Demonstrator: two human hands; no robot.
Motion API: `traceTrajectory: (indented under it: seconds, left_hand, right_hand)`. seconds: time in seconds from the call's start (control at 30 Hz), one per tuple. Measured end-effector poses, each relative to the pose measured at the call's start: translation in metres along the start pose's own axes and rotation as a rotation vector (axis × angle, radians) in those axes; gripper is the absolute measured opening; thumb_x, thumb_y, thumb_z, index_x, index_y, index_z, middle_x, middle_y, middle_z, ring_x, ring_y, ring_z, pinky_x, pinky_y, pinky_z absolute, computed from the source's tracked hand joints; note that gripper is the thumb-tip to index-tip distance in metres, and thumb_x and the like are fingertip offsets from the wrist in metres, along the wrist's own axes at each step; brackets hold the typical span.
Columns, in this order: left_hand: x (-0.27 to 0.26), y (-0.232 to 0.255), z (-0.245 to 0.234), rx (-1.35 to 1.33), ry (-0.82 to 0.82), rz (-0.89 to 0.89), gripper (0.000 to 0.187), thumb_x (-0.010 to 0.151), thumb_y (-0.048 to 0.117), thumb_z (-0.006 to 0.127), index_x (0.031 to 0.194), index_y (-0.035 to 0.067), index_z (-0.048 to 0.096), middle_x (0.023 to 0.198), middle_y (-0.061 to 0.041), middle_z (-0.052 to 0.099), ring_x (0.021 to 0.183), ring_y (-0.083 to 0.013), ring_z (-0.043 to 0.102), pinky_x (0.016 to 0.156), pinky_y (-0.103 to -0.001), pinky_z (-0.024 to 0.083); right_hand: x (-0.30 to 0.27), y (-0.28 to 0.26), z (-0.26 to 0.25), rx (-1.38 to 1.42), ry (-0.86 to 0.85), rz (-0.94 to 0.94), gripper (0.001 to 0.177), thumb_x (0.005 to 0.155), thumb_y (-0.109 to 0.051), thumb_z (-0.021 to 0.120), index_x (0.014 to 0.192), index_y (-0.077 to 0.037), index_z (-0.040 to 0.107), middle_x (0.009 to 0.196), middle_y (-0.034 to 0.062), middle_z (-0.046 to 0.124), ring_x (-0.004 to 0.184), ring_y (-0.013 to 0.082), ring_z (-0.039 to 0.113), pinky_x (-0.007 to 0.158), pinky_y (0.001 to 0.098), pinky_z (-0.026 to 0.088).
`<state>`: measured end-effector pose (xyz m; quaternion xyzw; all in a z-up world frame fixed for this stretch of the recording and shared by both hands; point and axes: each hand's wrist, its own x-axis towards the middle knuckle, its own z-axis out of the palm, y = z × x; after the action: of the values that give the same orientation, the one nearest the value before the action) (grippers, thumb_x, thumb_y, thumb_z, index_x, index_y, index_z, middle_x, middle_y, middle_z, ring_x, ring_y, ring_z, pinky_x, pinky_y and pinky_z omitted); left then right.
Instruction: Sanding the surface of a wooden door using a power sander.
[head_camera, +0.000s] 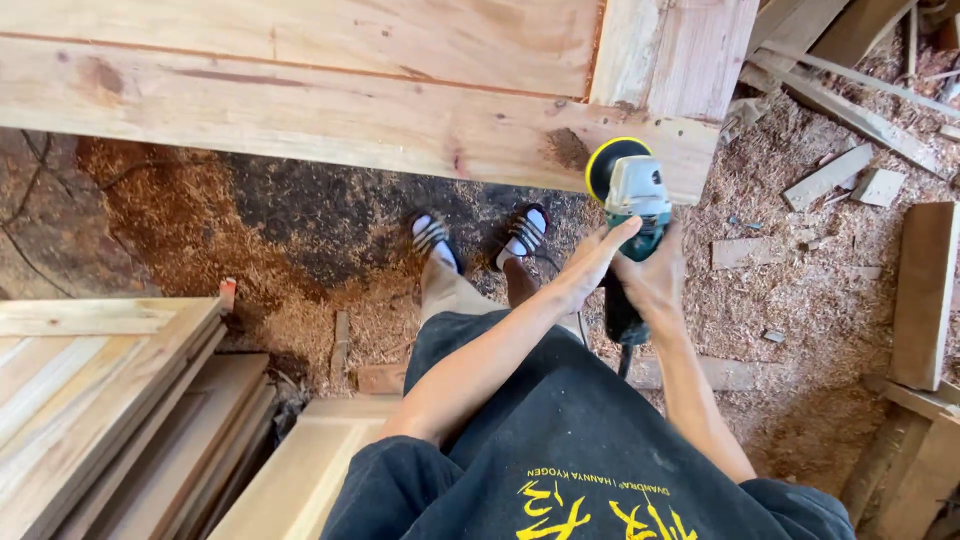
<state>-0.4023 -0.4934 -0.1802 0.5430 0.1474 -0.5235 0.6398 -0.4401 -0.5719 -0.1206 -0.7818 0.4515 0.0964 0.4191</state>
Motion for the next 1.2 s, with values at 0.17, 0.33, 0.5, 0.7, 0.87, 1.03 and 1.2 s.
traceTrajectory:
  seconds: [0.17,0.33,0.5,0.7,0.87,1.03,1.2]
  left_hand:
    - [-0.014,0.0,0.005,0.054,0.055,0.001,0.069,0.087,0.07,0.064,0.126,0.013,0.067,0.123,-0.018,0.069,0.127,-0.0344,0.059,0.109,-0.049,0.044]
    - [-0.004,-0.005,0.0,0.154,0.051,0.037,0.068,0.089,0.071,0.061,0.12,0.011,0.069,0.12,-0.02,0.069,0.129,-0.0373,0.057,0.109,-0.051,0.043]
    - [-0.013,0.028,-0.008,0.3,-0.019,-0.081,0.079,0.082,0.078,0.057,0.123,0.012,0.068,0.122,-0.023,0.069,0.131,-0.0427,0.055,0.113,-0.053,0.041]
    - [0.002,0.033,-0.035,0.421,0.021,-0.103,0.079,0.076,0.082,0.056,0.119,0.017,0.07,0.115,-0.02,0.073,0.127,-0.0404,0.059,0.11,-0.05,0.045]
    - [0.004,0.051,-0.051,0.473,0.018,-0.115,0.079,0.074,0.083,0.054,0.113,0.017,0.071,0.113,-0.019,0.074,0.125,-0.04,0.061,0.11,-0.05,0.045]
    - [0.007,0.053,-0.046,0.478,-0.055,-0.117,0.091,0.073,0.085,0.049,0.117,0.008,0.07,0.115,-0.027,0.072,0.127,-0.0451,0.06,0.112,-0.053,0.043]
    - [0.006,0.051,-0.06,0.484,-0.05,-0.144,0.086,0.069,0.088,0.053,0.111,0.015,0.072,0.113,-0.022,0.074,0.125,-0.042,0.061,0.109,-0.052,0.045]
  right_hand:
    - [0.007,0.027,0.01,-0.04,-0.02,0.096,0.069,0.073,-0.046,0.081,0.122,-0.01,0.048,0.109,0.0252,0.065,0.114,0.0478,0.062,0.089,0.0596,0.047]
    - [0.012,0.037,0.019,-0.073,-0.006,0.119,0.074,0.074,-0.053,0.082,0.127,-0.016,0.047,0.117,0.0237,0.064,0.121,0.0462,0.058,0.102,0.0597,0.046]
    - [0.002,0.031,0.032,0.056,0.101,0.161,0.068,0.081,-0.05,0.081,0.125,-0.011,0.047,0.114,0.0283,0.062,0.117,0.0492,0.059,0.089,0.0579,0.048]
    - [0.005,-0.012,0.058,0.082,0.145,0.16,0.071,0.077,-0.046,0.083,0.125,-0.008,0.047,0.114,0.031,0.063,0.116,0.0522,0.06,0.088,0.0604,0.046]
    - [0.007,-0.021,0.07,0.103,0.2,0.163,0.069,0.078,-0.044,0.085,0.126,-0.011,0.048,0.112,0.0273,0.065,0.113,0.0489,0.063,0.084,0.0578,0.048]
    - [-0.002,-0.024,0.072,0.18,0.273,0.122,0.06,0.083,-0.034,0.083,0.124,-0.006,0.05,0.11,0.0286,0.064,0.11,0.0464,0.063,0.087,0.0563,0.048]
    - [0.0,-0.013,0.09,0.188,0.296,0.131,0.061,0.082,-0.037,0.086,0.125,-0.011,0.051,0.108,0.0232,0.066,0.107,0.0422,0.066,0.083,0.0517,0.051]
